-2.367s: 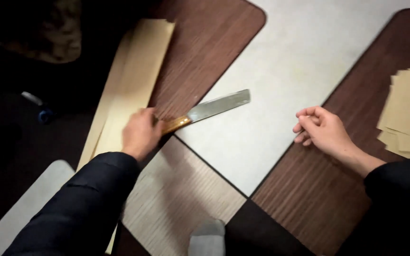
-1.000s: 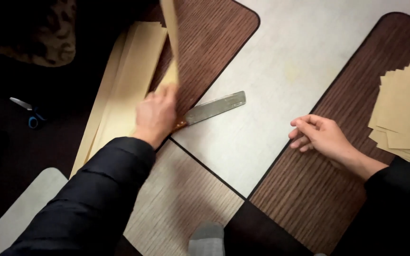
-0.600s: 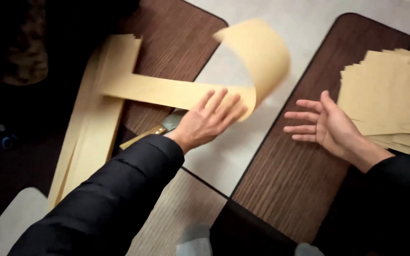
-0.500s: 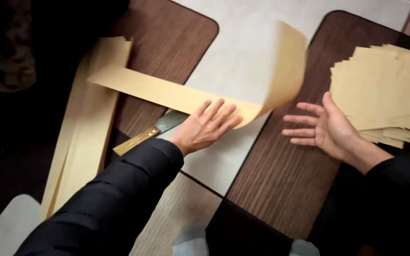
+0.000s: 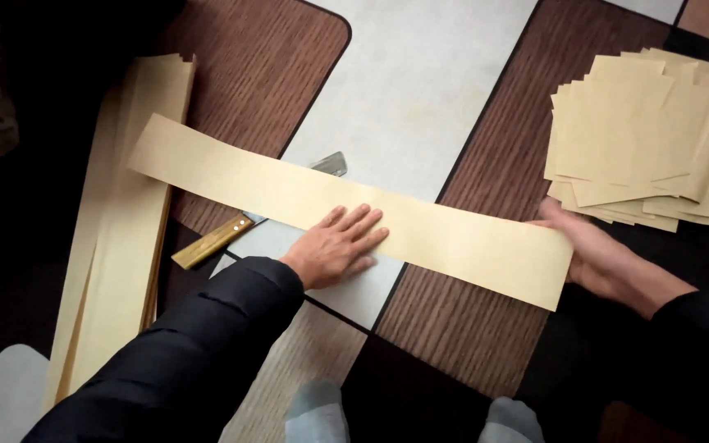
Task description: Folding long strips of paper and cutting them into smaller rectangular sheets using a knife.
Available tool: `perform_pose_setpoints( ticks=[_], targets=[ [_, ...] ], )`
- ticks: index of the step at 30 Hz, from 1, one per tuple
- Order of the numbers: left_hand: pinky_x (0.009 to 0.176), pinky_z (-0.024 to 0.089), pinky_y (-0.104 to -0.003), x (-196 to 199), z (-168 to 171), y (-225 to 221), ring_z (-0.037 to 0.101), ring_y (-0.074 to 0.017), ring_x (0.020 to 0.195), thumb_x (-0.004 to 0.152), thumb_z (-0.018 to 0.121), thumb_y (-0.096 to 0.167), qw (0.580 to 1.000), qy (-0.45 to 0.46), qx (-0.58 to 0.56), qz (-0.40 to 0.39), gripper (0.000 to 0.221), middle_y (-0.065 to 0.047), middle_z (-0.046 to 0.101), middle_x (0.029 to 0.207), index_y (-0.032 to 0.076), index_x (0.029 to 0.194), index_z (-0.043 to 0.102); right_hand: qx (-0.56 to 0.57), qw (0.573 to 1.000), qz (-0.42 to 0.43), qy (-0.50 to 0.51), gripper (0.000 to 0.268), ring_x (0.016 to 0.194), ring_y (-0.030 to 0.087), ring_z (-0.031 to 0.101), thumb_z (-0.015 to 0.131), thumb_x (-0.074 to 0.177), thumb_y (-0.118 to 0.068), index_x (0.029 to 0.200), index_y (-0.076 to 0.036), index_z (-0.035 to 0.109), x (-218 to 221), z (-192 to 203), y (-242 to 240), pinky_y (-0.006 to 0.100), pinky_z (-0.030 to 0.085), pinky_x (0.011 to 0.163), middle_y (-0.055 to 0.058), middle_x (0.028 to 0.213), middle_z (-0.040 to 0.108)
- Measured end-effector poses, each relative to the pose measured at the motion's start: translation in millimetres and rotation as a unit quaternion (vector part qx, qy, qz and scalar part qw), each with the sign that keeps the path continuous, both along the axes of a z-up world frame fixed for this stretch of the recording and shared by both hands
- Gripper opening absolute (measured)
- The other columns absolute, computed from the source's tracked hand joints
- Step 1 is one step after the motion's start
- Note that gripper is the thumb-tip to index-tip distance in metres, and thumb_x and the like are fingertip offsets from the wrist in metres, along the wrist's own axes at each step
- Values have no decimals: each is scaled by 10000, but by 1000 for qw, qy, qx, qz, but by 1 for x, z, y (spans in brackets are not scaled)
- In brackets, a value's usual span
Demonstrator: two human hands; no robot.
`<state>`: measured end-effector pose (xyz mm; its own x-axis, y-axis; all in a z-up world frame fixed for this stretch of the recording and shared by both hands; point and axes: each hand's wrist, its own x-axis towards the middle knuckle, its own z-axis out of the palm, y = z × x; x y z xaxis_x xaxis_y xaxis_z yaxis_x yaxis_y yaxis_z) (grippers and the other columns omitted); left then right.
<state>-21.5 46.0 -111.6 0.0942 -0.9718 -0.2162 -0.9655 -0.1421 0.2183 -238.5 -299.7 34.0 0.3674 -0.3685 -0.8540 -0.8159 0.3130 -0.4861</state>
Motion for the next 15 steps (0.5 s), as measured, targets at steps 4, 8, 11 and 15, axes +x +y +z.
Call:
perform_pose_setpoints(
  ticks=[4,8,11,15],
  targets=[
    [1386,55,-601,-5,2,-1,63,-322,1749,1182,252,590,999,8,26,29,720,-89,178,1903,224,1801,286,12,1000,21,-1,501,1271,399,687,574,1160,-143,1624,46,578,-23,-37,-12,529,552,1036,295,1482,697],
    [1387,84,-603,-8,15,6,77,-347,1748,1162,405,528,998,1,7,70,711,-97,202,1898,201,1787,319,9,1000,0,-11,425,1200,420,699,624,1124,-2,1520,151,624,-30,-44,-11,524,562,1018,337,1395,726],
    [1196,347,-495,-24,53,9,394,-312,1444,1120,565,374,986,31,-57,152,423,-105,498,1548,124,1461,556,-16,1000,-16,-13,389,1110,404,705,646,1137,-25,1486,145,669,-37,-58,-19,514,565,939,324,1320,749],
    [696,577,-318,-48,78,4,663,-174,668,1150,601,466,799,370,7,474,528,-44,723,742,47,905,808,0,1000,-20,6,437,1105,395,727,674,1114,-44,1482,192,662,-36,-67,-35,417,553,867,384,1332,770]
  ],
)
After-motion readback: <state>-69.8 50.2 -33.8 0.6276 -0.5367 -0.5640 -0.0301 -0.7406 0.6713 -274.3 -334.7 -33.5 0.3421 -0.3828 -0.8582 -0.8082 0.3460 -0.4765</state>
